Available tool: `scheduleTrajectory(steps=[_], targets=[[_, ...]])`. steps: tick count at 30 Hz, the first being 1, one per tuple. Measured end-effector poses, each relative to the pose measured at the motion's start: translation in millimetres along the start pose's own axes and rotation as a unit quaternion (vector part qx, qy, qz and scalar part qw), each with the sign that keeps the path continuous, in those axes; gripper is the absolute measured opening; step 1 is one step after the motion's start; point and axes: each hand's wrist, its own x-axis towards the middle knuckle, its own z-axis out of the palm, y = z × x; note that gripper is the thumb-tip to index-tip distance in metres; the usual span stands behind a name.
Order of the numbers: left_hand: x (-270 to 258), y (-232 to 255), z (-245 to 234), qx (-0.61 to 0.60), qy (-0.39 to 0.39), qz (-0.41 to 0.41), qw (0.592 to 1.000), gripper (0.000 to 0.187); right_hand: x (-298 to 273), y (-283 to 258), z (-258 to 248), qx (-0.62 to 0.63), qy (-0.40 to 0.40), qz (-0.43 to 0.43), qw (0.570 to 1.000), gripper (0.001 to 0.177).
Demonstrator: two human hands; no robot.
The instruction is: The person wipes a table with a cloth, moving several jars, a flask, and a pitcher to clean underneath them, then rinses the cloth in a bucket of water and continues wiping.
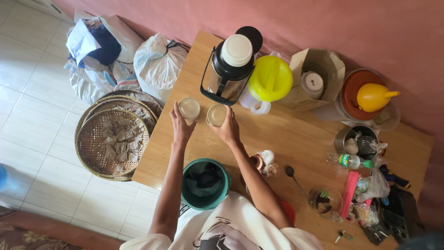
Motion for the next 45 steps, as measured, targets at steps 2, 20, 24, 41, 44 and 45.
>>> scheduleTrajectory(steps=[2,20,24,41,44,45], targets=[[-16,-6,-2,0.015,-0.004,0.035,0.999,0.120,-1,4,10,0.006,0.008,-0.001,1.000,0.105],[-156,-33,-52,0.074,-0.213,-0.153,0.962,0.064,-255,89,-133,-0.077,-0.016,0.022,0.997,0.099],[-167,-40,-64,0.109,-0.231,-0.167,0.952,0.063,-262,79,-106,-0.111,-0.014,0.145,0.983,0.105],[-209,-61,-114,-0.062,-0.290,-0.305,0.905,0.061,-61,47,-45,-0.093,0.101,0.093,0.986,0.109],[-204,-47,-123,-0.161,-0.354,-0.319,0.864,0.055,-46,42,-24,-0.131,0.095,0.133,0.978,0.114],[-199,-44,-121,-0.162,-0.356,-0.318,0.864,0.055,-39,38,-21,-0.142,0.093,0.152,0.974,0.115]])
